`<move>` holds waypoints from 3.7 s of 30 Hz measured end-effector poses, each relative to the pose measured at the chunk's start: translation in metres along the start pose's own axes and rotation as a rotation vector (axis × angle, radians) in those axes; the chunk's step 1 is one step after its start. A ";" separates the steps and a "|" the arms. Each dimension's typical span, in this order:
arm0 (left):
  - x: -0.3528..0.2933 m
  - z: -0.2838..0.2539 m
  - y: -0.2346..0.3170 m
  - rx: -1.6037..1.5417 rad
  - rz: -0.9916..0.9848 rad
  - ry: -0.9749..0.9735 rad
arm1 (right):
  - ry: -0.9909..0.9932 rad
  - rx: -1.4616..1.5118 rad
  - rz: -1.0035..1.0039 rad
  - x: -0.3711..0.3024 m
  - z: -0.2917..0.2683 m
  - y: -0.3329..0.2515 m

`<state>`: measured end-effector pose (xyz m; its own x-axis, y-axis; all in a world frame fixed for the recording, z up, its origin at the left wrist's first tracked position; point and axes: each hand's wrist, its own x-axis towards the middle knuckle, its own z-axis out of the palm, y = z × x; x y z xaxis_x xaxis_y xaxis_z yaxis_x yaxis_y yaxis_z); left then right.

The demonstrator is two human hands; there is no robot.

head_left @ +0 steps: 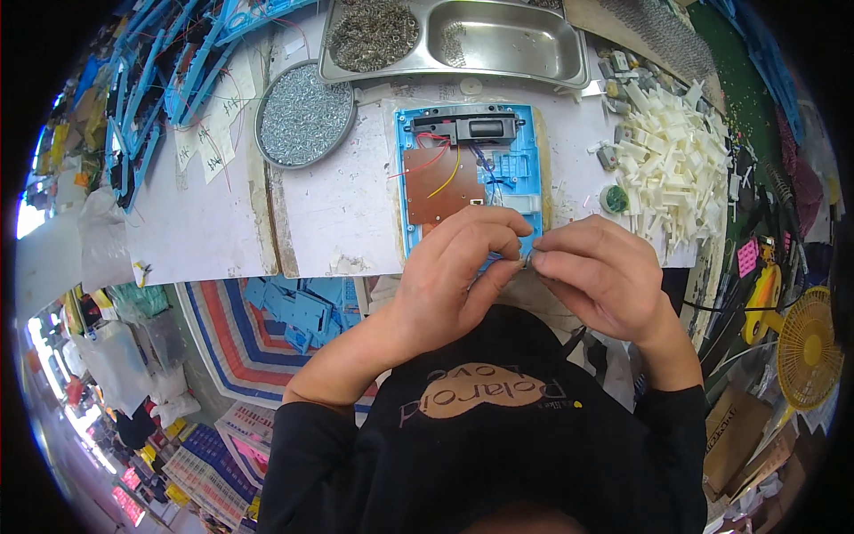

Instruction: Assemble and solder components onto a blue plastic electronic device housing.

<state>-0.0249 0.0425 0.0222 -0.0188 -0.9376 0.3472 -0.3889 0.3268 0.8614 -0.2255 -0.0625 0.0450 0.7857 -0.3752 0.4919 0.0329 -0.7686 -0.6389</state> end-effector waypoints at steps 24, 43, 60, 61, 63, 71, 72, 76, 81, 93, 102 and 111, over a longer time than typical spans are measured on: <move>0.035 -0.025 -0.031 0.626 0.136 -0.176 | 0.301 -0.127 0.430 -0.007 -0.008 0.040; 0.001 -0.041 -0.040 0.382 0.232 0.000 | -0.026 -0.318 0.350 0.025 0.021 0.056; -0.008 -0.052 -0.059 0.334 -0.030 0.371 | -0.115 -0.347 -0.070 0.075 0.023 0.053; -0.007 -0.052 -0.059 0.334 -0.037 0.369 | -0.143 -0.331 -0.076 0.079 0.022 0.054; -0.008 -0.054 -0.054 0.404 -0.004 0.331 | -0.176 -0.319 -0.080 0.081 0.022 0.056; -0.003 -0.045 -0.042 0.585 0.053 0.176 | -0.109 -0.321 -0.030 0.067 0.031 0.057; -0.002 -0.045 -0.043 0.575 0.073 0.163 | -0.080 -0.293 0.010 0.066 0.031 0.057; 0.011 -0.039 -0.032 0.528 0.167 0.096 | 0.046 -0.051 0.337 0.061 0.031 0.047; 0.035 -0.044 -0.047 0.360 0.213 -0.207 | 0.096 0.202 0.549 0.057 0.021 0.049; 0.056 -0.039 -0.053 0.189 0.164 -0.299 | 0.201 0.549 0.588 0.052 0.018 0.065; 0.049 -0.026 -0.047 0.527 0.237 -0.235 | -0.119 0.163 0.142 0.117 0.037 0.073; 0.049 -0.012 -0.035 0.243 -0.061 0.017 | 0.520 0.224 0.426 -0.001 -0.063 0.021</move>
<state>-0.0013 -0.0138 0.0139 0.0265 -0.9520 0.3049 -0.5990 0.2291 0.7673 -0.2645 -0.1105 0.0684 0.3635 -0.8614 0.3549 -0.0422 -0.3957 -0.9174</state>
